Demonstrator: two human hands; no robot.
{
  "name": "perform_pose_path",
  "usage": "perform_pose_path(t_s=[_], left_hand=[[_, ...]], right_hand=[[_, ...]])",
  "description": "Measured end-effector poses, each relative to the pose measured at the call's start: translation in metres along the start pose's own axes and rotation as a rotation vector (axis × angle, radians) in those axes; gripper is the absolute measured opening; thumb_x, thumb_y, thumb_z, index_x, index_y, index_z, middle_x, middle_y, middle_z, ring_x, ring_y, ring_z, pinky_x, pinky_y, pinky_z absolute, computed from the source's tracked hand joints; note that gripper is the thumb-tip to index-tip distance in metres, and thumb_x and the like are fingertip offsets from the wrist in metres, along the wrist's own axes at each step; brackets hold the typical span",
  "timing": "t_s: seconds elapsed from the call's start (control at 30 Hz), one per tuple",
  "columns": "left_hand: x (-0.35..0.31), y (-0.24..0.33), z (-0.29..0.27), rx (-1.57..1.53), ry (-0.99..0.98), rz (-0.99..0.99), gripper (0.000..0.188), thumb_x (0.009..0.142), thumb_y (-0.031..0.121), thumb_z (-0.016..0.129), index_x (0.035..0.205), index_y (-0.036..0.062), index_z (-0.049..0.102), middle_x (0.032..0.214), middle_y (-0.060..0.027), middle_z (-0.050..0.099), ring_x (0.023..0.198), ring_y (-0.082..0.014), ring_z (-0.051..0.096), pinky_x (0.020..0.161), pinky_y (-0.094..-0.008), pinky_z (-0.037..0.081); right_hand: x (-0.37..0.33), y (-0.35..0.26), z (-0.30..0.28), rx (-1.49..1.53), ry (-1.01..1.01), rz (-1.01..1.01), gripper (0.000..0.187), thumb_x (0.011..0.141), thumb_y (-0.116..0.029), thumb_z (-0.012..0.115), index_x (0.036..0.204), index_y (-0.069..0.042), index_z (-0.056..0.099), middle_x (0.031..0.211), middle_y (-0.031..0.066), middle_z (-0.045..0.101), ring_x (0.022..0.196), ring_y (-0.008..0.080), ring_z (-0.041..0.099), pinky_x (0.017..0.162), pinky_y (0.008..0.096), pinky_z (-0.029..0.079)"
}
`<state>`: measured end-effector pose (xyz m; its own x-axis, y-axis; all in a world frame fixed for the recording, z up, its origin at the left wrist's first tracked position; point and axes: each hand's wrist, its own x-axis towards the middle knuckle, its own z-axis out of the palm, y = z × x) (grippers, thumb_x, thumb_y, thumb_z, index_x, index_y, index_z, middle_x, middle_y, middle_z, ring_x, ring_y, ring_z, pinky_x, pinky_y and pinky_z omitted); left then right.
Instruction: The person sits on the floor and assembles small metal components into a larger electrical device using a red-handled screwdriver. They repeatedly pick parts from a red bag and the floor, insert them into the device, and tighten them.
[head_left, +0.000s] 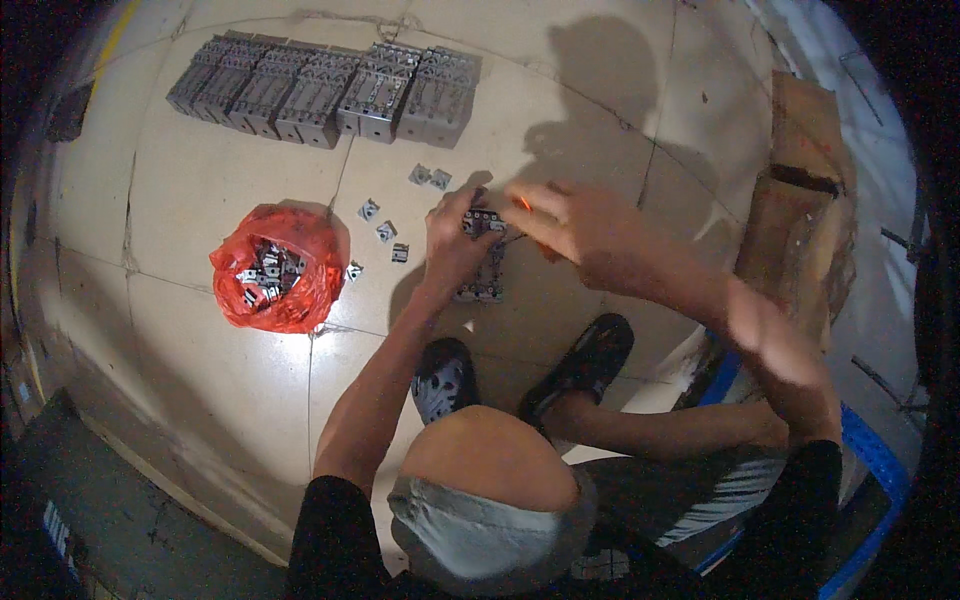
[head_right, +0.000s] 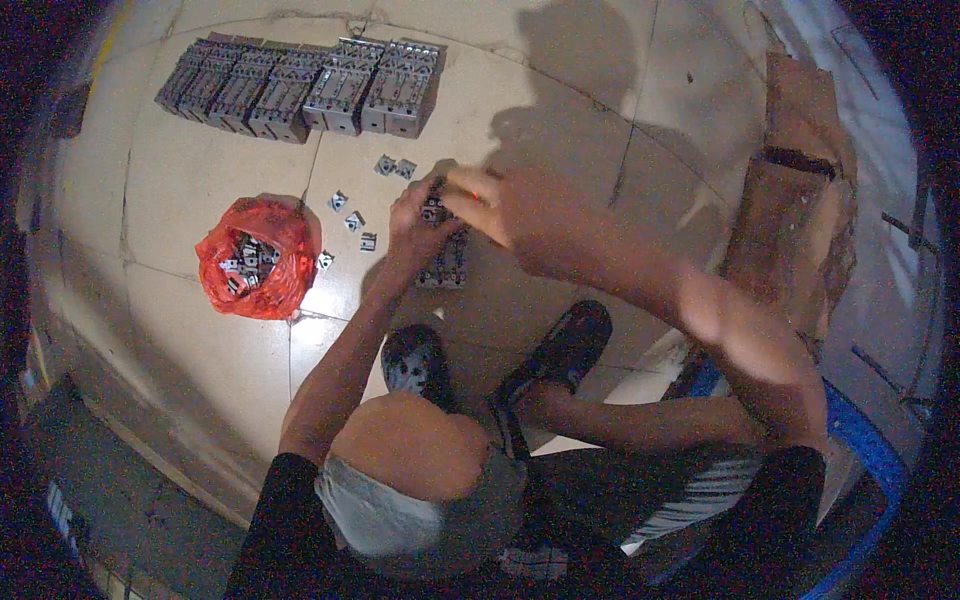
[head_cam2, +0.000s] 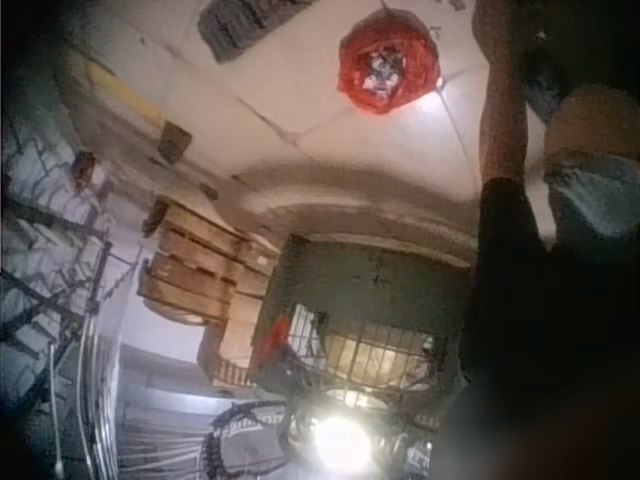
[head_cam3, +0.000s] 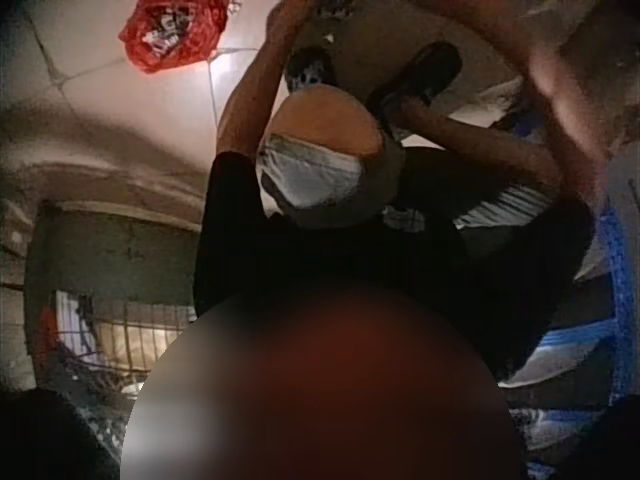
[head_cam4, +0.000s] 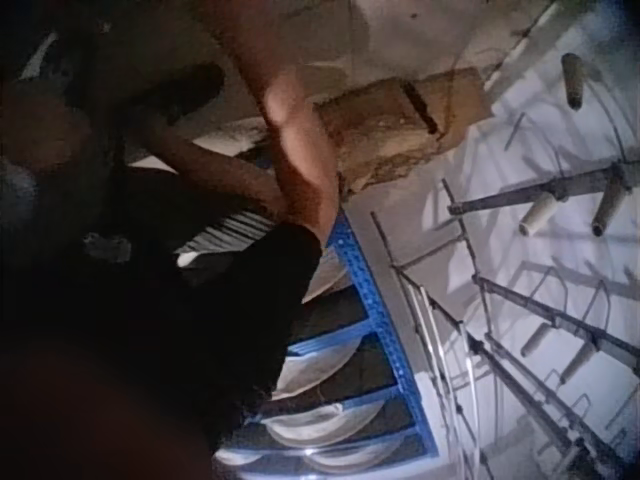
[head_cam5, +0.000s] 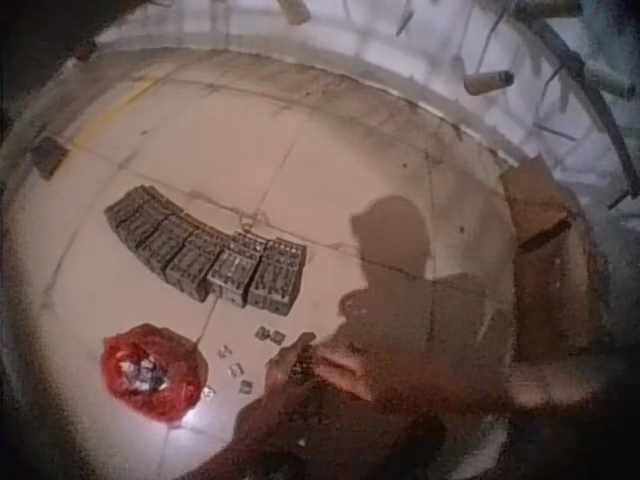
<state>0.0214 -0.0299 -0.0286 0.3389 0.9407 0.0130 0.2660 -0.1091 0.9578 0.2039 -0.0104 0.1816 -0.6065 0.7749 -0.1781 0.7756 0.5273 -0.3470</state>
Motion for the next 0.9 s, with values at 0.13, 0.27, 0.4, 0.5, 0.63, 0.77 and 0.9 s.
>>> perform_pose_path(t_s=[0.13, 0.27, 0.4, 0.5, 0.63, 0.77, 0.9], left_hand=[[-0.002, 0.001, 0.002, 0.033, 0.004, 0.006, 0.068, 0.066, 0.016, 0.090, 0.127, 0.0054, 0.064, 0.113, -0.0099, 0.071, 0.111, -0.0307, 0.064, 0.101, -0.0436, 0.042], [-0.007, 0.005, 0.004, 0.041, 0.038, -0.041, 0.070, 0.065, 0.017, 0.091, 0.129, 0.0066, 0.063, 0.114, -0.0094, 0.070, 0.112, -0.0301, 0.063, 0.102, -0.0430, 0.041], [-0.003, 0.006, 0.004, 0.083, 0.032, 0.000, 0.075, 0.065, 0.017, 0.091, 0.133, 0.0074, 0.061, 0.115, -0.0105, 0.068, 0.113, -0.0320, 0.061, 0.100, -0.0450, 0.043], [-0.005, 0.009, -0.002, 0.139, 0.068, 0.076, 0.079, 0.066, 0.016, 0.090, 0.138, 0.0072, 0.057, 0.117, -0.0137, 0.067, 0.114, -0.0353, 0.060, 0.099, -0.0477, 0.044], [-0.033, 0.023, -0.008, 0.134, 0.135, -0.051, 0.085, 0.071, 0.021, 0.087, 0.145, 0.0068, 0.050, 0.130, -0.0219, 0.059, 0.120, -0.0421, 0.054, 0.101, -0.0505, 0.045], [-0.069, 0.043, 0.000, 0.317, 0.084, -0.174, 0.095, 0.070, 0.032, 0.085, 0.151, 0.0070, 0.041, 0.144, -0.0268, 0.045, 0.126, -0.0470, 0.046, 0.103, -0.0531, 0.043], [-0.071, 0.050, 0.010, 0.374, 0.075, -0.202, 0.105, 0.065, 0.036, 0.085, 0.154, 0.0090, 0.036, 0.148, -0.0273, 0.040, 0.129, -0.0483, 0.043, 0.106, -0.0563, 0.041]], right_hand=[[0.000, 0.006, -0.003, 0.164, -0.110, -0.162, 0.014, 0.084, -0.013, 0.068, 0.083, 0.000, 0.063, 0.090, 0.0071, 0.066, 0.096, 0.0265, 0.064, 0.075, 0.0394, 0.055], [0.015, 0.005, -0.004, -0.088, -0.099, -0.311, 0.020, 0.080, -0.021, 0.069, 0.076, -0.001, 0.066, 0.091, 0.0113, 0.063, 0.099, 0.0282, 0.064, 0.079, 0.0390, 0.057], [0.013, 0.004, -0.005, -0.279, -0.079, -0.331, 0.027, 0.076, -0.029, 0.072, 0.076, -0.003, 0.064, 0.088, 0.0065, 0.061, 0.094, 0.0251, 0.062, 0.081, 0.0365, 0.055], [0.004, 0.013, 0.003, -0.197, -0.070, -0.403, 0.016, 0.075, -0.021, 0.071, 0.075, -0.006, 0.066, 0.086, 0.0083, 0.064, 0.094, 0.0275, 0.063, 0.085, 0.0366, 0.055], [-0.001, 0.015, 0.039, -0.230, -0.179, -0.456, 0.010, 0.075, -0.016, 0.071, 0.076, -0.008, 0.066, 0.092, 0.0099, 0.066, 0.098, 0.0297, 0.063, 0.093, 0.0399, 0.052], [0.012, 0.009, 0.068, -0.039, 0.112, -0.424, 0.015, 0.084, -0.020, 0.068, 0.079, -0.006, 0.065, 0.094, 0.0101, 0.067, 0.107, 0.0308, 0.065, 0.094, 0.0414, 0.053], [0.026, 0.007, 0.049, 0.110, -0.238, -0.266, 0.020, 0.089, -0.019, 0.062, 0.084, 0.000, 0.067, 0.089, 0.0166, 0.072, 0.096, 0.0371, 0.070, 0.081, 0.0448, 0.057]])
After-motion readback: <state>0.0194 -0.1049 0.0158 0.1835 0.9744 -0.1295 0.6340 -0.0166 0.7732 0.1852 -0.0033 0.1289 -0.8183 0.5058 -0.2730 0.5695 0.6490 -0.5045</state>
